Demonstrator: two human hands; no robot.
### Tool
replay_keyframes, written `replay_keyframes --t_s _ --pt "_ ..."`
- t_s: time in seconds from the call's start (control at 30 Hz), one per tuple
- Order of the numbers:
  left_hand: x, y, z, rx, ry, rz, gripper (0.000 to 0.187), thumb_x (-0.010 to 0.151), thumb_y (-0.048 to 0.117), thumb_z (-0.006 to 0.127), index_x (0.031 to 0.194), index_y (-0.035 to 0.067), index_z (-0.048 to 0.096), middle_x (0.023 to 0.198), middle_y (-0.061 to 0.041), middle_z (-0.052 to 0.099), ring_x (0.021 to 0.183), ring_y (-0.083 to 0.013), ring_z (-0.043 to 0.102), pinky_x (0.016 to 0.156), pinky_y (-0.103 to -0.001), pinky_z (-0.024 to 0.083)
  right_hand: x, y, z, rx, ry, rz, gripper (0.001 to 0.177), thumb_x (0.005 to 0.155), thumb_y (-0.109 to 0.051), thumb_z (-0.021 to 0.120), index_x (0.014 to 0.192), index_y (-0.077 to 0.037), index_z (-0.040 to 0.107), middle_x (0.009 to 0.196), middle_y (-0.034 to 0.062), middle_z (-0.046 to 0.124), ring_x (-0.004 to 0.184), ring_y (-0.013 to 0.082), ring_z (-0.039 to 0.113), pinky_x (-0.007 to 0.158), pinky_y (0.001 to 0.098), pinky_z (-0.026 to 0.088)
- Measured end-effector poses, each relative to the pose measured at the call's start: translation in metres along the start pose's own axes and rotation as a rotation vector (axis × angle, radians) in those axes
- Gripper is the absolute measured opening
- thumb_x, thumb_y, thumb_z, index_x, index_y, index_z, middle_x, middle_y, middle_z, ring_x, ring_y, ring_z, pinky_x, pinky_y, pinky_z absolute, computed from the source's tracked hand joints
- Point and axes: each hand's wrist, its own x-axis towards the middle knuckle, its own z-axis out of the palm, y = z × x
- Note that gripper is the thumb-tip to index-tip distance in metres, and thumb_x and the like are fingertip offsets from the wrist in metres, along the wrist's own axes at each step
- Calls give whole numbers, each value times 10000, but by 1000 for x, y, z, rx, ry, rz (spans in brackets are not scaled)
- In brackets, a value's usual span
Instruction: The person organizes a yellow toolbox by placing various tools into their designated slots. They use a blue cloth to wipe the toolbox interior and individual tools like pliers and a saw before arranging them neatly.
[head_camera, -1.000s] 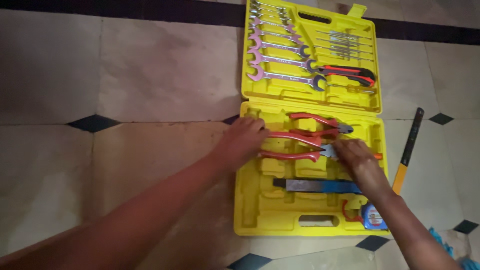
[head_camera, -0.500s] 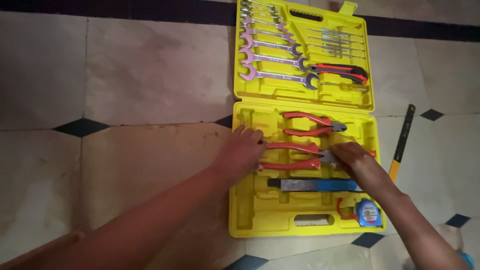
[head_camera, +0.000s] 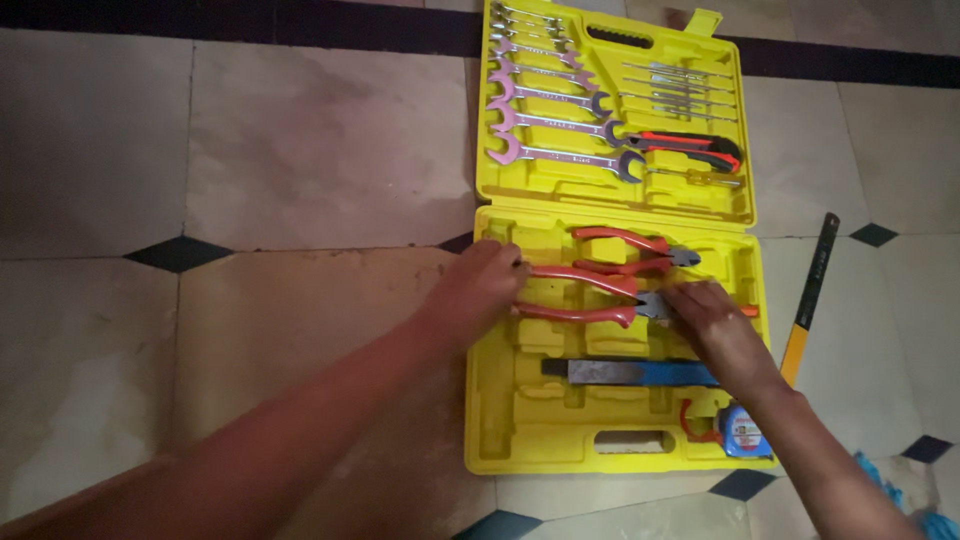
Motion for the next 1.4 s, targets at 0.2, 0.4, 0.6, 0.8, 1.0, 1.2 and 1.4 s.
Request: replay_keyframes --t_s 0.2,0.4,0.6,0.8,1.0,1.2,1.4 --pt "3 -15 -1 -28 26 18 249 717 94 754 943 37 665 995 -138 618 1022 -349 604 876 -474 500 15 -4 -7 -4 19 0 462 837 -24 681 1294 -28 619 1276 142 647 1112 365 600 958 443 495" --pt "19 -20 -6 -54 -29 -33 356 652 126 833 937 13 653 989 -161 607 1004 -376 596 849 -486 506 34 -2 -15 22 10 -21 506 795 -46 704 1296 -30 635 1346 148 632 1116 353 603 963 424 504" --pt "26 -15 -6 -62 -75 17 472 571 125 885 951 -19 643 1043 -182 588 1034 -387 593 861 -485 516 40 1 -16 21 -26 -87 474 816 -87 732 1278 -32 644 1276 164 649 1160 370 609 982 437 498" --pt "34 -10 7 -32 -165 -123 449 579 114 900 956 -3 685 1064 -169 599 1064 -375 598 869 -472 526 43 4 -17 100 -86 8 471 798 -81 761 1256 -47 659 1215 155 680 1093 371 621 954 447 506" --pt "41 -17 8 3 -282 -149 427 638 144 890 997 12 700 1048 -170 611 1063 -374 603 873 -465 530 43 -5 -13 158 -22 69 512 742 -18 764 1243 -62 672 1168 157 698 1105 375 630 948 442 511" --pt "15 -19 5 113 -128 33 313 717 125 775 983 6 661 1015 -168 613 1027 -364 612 878 -461 531 22 -21 -3 102 32 26 492 737 20 705 1224 -26 658 1194 175 686 1124 385 617 964 451 504" --pt "-4 -7 9 138 -71 -30 199 837 71 667 1023 2 650 1040 -157 617 1020 -349 606 841 -453 522 5 -19 14 73 61 35 392 829 -43 700 1218 -13 657 1195 168 684 1114 371 619 967 445 511"
